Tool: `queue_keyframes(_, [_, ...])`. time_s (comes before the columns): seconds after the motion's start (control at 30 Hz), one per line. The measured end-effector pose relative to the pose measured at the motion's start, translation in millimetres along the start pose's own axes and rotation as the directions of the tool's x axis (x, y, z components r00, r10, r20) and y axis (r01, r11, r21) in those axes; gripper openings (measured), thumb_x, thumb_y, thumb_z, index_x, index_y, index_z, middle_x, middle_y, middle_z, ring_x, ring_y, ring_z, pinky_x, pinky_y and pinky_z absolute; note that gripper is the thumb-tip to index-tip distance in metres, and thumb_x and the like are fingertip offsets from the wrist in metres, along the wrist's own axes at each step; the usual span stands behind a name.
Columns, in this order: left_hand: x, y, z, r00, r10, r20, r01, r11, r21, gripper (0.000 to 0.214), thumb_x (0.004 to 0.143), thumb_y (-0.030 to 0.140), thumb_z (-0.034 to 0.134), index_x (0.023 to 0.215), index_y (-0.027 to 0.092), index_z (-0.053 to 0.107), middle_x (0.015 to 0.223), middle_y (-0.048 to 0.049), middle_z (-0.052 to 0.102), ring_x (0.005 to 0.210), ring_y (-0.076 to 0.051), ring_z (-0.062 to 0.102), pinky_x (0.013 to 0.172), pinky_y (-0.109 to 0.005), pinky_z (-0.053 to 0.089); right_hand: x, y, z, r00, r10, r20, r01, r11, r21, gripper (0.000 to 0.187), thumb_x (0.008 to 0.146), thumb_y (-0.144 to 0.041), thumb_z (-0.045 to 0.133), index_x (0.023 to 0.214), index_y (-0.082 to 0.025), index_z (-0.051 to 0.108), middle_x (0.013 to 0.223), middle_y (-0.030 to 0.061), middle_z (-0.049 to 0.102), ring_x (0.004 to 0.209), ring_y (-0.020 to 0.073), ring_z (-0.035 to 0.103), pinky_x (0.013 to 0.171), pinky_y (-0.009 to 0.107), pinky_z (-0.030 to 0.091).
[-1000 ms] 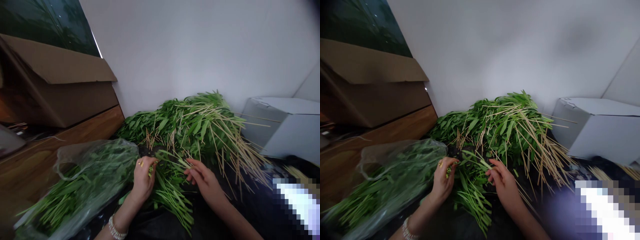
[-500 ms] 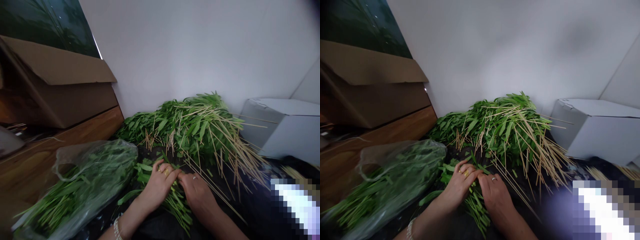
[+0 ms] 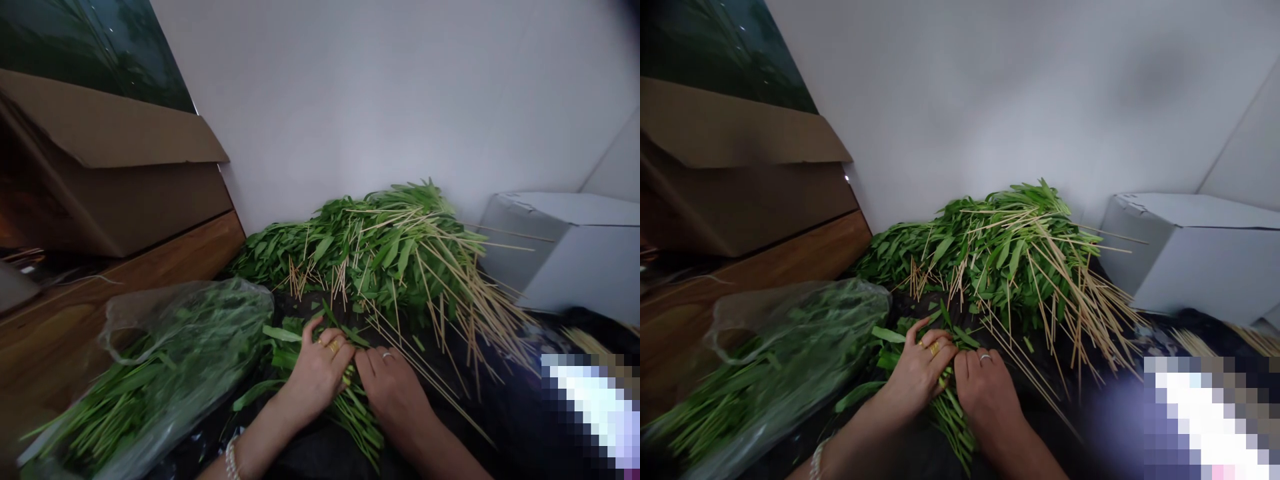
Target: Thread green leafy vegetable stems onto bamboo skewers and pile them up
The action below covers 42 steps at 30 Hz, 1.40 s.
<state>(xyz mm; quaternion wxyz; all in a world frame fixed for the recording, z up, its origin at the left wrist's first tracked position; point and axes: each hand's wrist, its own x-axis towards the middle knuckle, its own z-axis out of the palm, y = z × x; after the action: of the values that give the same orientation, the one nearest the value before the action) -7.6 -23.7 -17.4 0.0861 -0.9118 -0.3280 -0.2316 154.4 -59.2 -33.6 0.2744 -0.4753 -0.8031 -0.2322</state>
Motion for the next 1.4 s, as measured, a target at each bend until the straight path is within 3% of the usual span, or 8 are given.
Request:
queue_keyframes(0.23, [0, -1, -2.7, 0.992, -0.107, -0.06, 0.096, 0.982, -0.163, 0.016, 0.073, 0.012, 0.051, 0.084, 0.022, 0.057, 0.082, 0.0, 0.066, 0.098, -0.022, 0.059, 0.108, -0.054, 0.018, 0, -4, 0, 0.991, 0.117, 0.064, -0.133, 0.914, 0.384, 0.026, 0.087, -0.005, 0.035, 0.075, -0.02, 0.052, 0.068, 0.0019, 0.056, 0.065, 0.018, 0.051, 0.064, 0.031, 0.035])
queue_keyframes(0.37, [-1, -14, -7.7, 0.946, -0.309, -0.102, 0.263, 0.911, -0.318, 0.021, 0.084, 0.012, 0.04, 0.083, 0.023, 0.058, 0.092, -0.0019, 0.067, 0.1, -0.019, 0.059, 0.104, -0.047, 0.029, 4, 6, -8, 0.952, 0.216, 0.219, -0.306, 0.605, 0.735, 0.027, 0.096, -0.022, 0.031, 0.082, -0.021, 0.054, 0.069, -0.0005, 0.058, 0.065, 0.0137, 0.055, 0.062, 0.025, 0.04])
queue_keyframes(0.5, [-4, -20, -15.0, 0.907, -0.376, -0.189, 0.315, 0.904, -0.29, 0.021, 0.091, 0.014, 0.037, 0.089, 0.023, 0.056, 0.094, -0.0025, 0.067, 0.104, -0.019, 0.058, 0.108, -0.049, 0.023, 6, 25, -11, 0.795, 0.515, 0.319, -0.545, 0.379, 0.748, 0.029, 0.096, -0.036, 0.034, 0.097, -0.022, 0.059, 0.072, -0.0002, 0.061, 0.064, 0.0138, 0.058, 0.064, 0.026, 0.045])
queue_keyframes(0.63, [-7, -4, -14.4, 0.982, -0.163, -0.094, 0.136, 0.961, -0.241, 0.021, 0.088, 0.011, 0.041, 0.099, 0.023, 0.055, 0.1, -0.0022, 0.068, 0.101, -0.018, 0.061, 0.112, -0.048, 0.018, 2, 41, -2, 0.75, 0.595, 0.288, -0.602, 0.435, 0.669, 0.032, 0.094, -0.038, 0.037, 0.107, -0.02, 0.06, 0.078, 0.0023, 0.063, 0.069, 0.0164, 0.06, 0.067, 0.029, 0.047])
queue_keyframes(0.73, [-9, 10, -8.0, 0.997, 0.003, 0.077, 0.017, 0.966, -0.257, 0.017, 0.088, 0.026, 0.05, 0.103, 0.022, 0.056, 0.098, -0.0039, 0.069, 0.093, -0.019, 0.063, 0.107, -0.044, 0.029, -3, 47, 8, 0.788, 0.572, 0.228, -0.564, 0.52, 0.642, 0.034, 0.094, -0.032, 0.034, 0.113, -0.019, 0.059, 0.083, 0.005, 0.064, 0.074, 0.0179, 0.061, 0.071, 0.032, 0.049])
queue_keyframes(0.9, [-13, 13, -2.8, 0.972, 0.149, 0.18, -0.088, 0.947, -0.309, 0.065, 0.074, 0.064, 0.059, 0.122, 0.02, 0.051, 0.101, -0.0091, 0.069, 0.092, -0.025, 0.064, 0.097, -0.039, 0.039, -9, 50, 26, 0.891, 0.45, 0.054, -0.421, 0.779, 0.464, 0.049, 0.09, -0.014, 0.034, 0.137, -0.02, 0.042, 0.118, 0.0129, 0.06, 0.107, 0.0246, 0.056, 0.087, 0.044, 0.047])
queue_keyframes(1.13, [-10, 11, -23.0, 0.986, 0.124, 0.108, -0.091, 0.958, -0.274, 0.06, 0.081, 0.062, 0.053, 0.122, 0.018, 0.053, 0.112, -0.0113, 0.067, 0.103, -0.026, 0.061, 0.102, -0.043, 0.035, -15, 32, 25, 0.985, 0.043, 0.165, -0.102, 0.925, 0.367, 0.039, 0.083, -0.006, 0.045, 0.113, -0.023, 0.062, 0.116, 0.0079, 0.062, 0.115, 0.025, 0.049, 0.091, 0.042, 0.043])
queue_keyframes(1.4, [-44, -18, -93.5, 0.986, -0.143, 0.082, 0.151, 0.983, -0.104, 0.026, 0.091, 0.031, 0.053, 0.115, 0.024, 0.058, 0.104, -0.0052, 0.071, 0.097, -0.019, 0.064, 0.093, -0.035, 0.044, -26, 25, 36, 0.979, -0.043, 0.201, -0.024, 0.946, 0.323, 0.038, 0.078, 0.001, 0.046, 0.1, -0.022, 0.067, 0.103, 0.0048, 0.067, 0.107, 0.0253, 0.053, 0.085, 0.041, 0.042])
